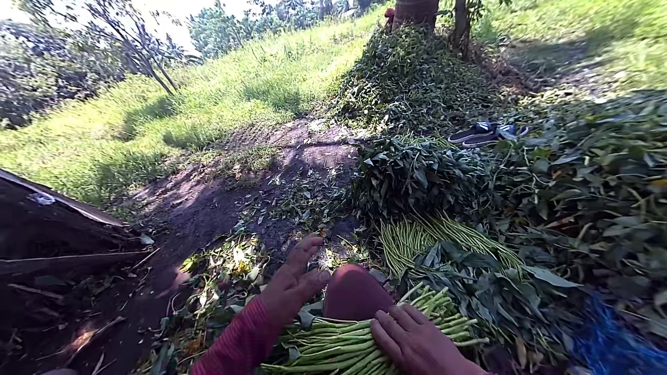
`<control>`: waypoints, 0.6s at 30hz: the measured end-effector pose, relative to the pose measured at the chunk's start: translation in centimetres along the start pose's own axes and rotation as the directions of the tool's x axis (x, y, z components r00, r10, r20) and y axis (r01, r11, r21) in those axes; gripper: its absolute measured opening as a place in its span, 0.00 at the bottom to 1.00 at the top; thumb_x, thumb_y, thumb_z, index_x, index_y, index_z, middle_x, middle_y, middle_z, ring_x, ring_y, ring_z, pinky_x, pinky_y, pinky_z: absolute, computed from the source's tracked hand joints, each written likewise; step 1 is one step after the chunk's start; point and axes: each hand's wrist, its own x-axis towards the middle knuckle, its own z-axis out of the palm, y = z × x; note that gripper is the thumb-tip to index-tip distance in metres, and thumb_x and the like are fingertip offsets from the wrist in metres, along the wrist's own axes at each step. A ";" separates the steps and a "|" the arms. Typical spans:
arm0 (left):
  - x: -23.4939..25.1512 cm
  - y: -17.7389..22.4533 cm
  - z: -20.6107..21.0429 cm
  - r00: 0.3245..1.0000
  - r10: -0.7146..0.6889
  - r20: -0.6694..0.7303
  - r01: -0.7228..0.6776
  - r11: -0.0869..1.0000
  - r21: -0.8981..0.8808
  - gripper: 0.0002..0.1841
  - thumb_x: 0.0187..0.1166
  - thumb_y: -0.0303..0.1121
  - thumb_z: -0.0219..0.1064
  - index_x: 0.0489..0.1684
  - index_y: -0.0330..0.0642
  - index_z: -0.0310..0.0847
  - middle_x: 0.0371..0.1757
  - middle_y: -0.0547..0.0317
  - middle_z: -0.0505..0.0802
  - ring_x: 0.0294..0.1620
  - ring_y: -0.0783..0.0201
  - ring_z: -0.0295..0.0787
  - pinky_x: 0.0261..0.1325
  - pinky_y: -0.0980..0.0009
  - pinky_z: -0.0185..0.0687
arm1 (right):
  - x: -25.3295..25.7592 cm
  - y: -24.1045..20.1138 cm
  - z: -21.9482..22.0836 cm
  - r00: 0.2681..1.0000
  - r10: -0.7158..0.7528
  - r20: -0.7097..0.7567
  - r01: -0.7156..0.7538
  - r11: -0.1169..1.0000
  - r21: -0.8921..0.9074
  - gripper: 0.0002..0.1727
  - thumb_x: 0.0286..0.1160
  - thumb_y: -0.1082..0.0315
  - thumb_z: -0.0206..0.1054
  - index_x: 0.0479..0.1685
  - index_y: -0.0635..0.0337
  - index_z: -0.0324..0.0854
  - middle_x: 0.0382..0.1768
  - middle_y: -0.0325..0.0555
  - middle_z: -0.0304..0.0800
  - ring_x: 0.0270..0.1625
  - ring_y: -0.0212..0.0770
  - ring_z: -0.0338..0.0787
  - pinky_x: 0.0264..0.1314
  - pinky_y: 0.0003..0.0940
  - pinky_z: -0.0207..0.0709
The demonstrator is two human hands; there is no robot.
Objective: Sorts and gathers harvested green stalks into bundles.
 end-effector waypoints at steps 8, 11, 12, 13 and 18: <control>-0.9 0.1 4.0 0.645 -0.580 0.498 0.144 0.731 0.667 0.68 0.62 0.74 0.71 0.97 0.42 0.34 0.96 0.38 0.43 0.90 0.36 0.60 0.82 0.36 0.65 | 1.2 -1.8 -0.2 0.971 0.214 0.103 -0.211 0.977 -0.039 0.22 0.69 0.71 0.70 0.66 0.57 0.83 0.49 0.54 0.93 0.48 0.53 0.95 0.44 0.45 0.88; -6.0 1.8 6.4 0.749 -0.561 0.354 0.025 0.557 0.830 0.76 0.40 0.79 0.80 0.92 0.34 0.50 0.94 0.36 0.55 0.83 0.33 0.71 0.78 0.29 0.64 | 1.4 -2.5 -0.1 0.955 0.273 0.114 -0.261 0.960 -0.105 0.24 0.66 0.71 0.71 0.67 0.58 0.83 0.50 0.56 0.93 0.49 0.52 0.95 0.43 0.43 0.87; -8.0 1.3 7.5 0.845 -0.458 0.277 0.020 0.544 0.839 0.78 0.34 0.77 0.83 0.90 0.29 0.55 0.92 0.32 0.60 0.84 0.28 0.68 0.80 0.23 0.53 | 1.2 -2.7 0.0 0.956 0.271 0.113 -0.260 0.960 -0.105 0.26 0.66 0.70 0.72 0.69 0.57 0.82 0.53 0.56 0.93 0.52 0.52 0.95 0.45 0.43 0.87; -9.7 0.1 8.7 0.934 -0.302 0.193 0.007 0.553 0.833 0.77 0.28 0.73 0.86 0.85 0.25 0.62 0.87 0.27 0.66 0.83 0.24 0.67 0.80 0.20 0.47 | 0.9 -2.7 0.2 0.959 0.259 0.118 -0.251 0.964 -0.083 0.29 0.64 0.69 0.73 0.71 0.57 0.81 0.58 0.57 0.91 0.56 0.53 0.94 0.48 0.43 0.87; -12.6 -3.2 10.6 0.997 0.078 0.013 -0.058 0.611 0.789 0.60 0.40 0.59 0.90 0.73 0.21 0.74 0.68 0.29 0.88 0.71 0.26 0.82 0.75 0.22 0.61 | 3.8 -0.1 -5.7 0.800 0.066 0.596 -0.309 0.897 0.315 0.64 0.43 0.52 0.91 0.91 0.60 0.60 0.91 0.63 0.57 0.95 0.68 0.44 0.87 0.81 0.32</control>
